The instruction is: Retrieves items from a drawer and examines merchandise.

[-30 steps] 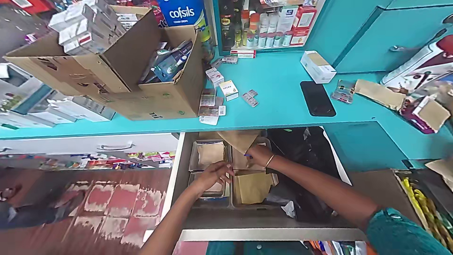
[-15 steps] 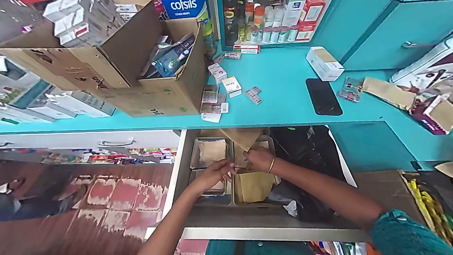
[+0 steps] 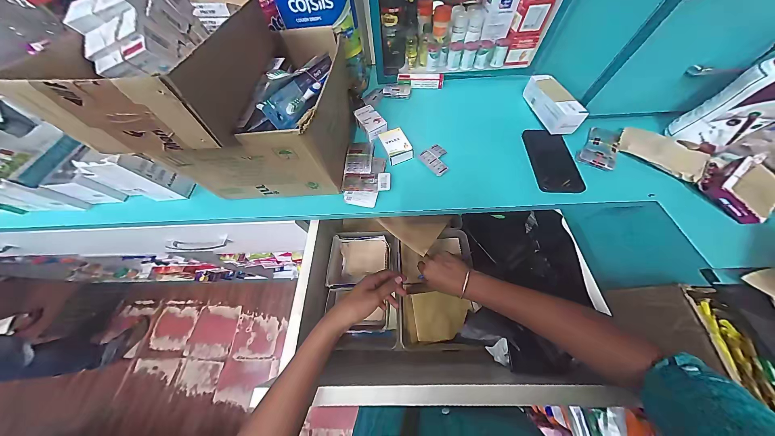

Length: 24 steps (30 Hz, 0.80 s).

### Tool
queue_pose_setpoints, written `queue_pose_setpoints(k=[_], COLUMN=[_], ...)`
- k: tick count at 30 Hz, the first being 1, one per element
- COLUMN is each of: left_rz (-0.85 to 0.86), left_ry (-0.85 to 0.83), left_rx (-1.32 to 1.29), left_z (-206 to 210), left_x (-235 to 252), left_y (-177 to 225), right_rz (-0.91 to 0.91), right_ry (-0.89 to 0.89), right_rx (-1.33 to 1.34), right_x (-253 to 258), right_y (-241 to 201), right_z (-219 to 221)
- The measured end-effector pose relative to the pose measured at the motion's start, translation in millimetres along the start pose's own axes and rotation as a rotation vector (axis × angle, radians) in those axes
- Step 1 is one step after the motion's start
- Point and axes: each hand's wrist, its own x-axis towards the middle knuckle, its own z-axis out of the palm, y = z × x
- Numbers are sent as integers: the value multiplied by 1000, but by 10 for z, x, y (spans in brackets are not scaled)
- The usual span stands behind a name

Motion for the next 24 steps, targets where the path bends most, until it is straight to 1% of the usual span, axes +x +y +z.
queue_pose_setpoints(k=[3, 7, 10, 13, 16, 21, 24], left_rz=[2, 10, 16, 30, 28, 34, 54], left_ry=[-3, -8, -3, -7, -10, -12, 17], left_rx=[4, 5, -12, -15, -7, 0, -14], left_z=[-1, -4, -5, -4, 12, 27, 44], left_x=[-5, -20, -30, -37, -54, -62, -95], left_y=[7, 20, 25, 20, 41, 36, 54], right_rz=[-6, -9, 51, 118, 170, 204, 149], right_ry=[-46, -41, -74, -18, 8, 68, 118], right_rx=[-5, -44, -20, 17, 82, 271, 407], right_x=[-30, -58, -105, -77, -72, -41, -110], right_y=[-58, -101, -141, -85, -58, 70, 82], right_z=[-45, -26, -77, -28, -68, -119, -248])
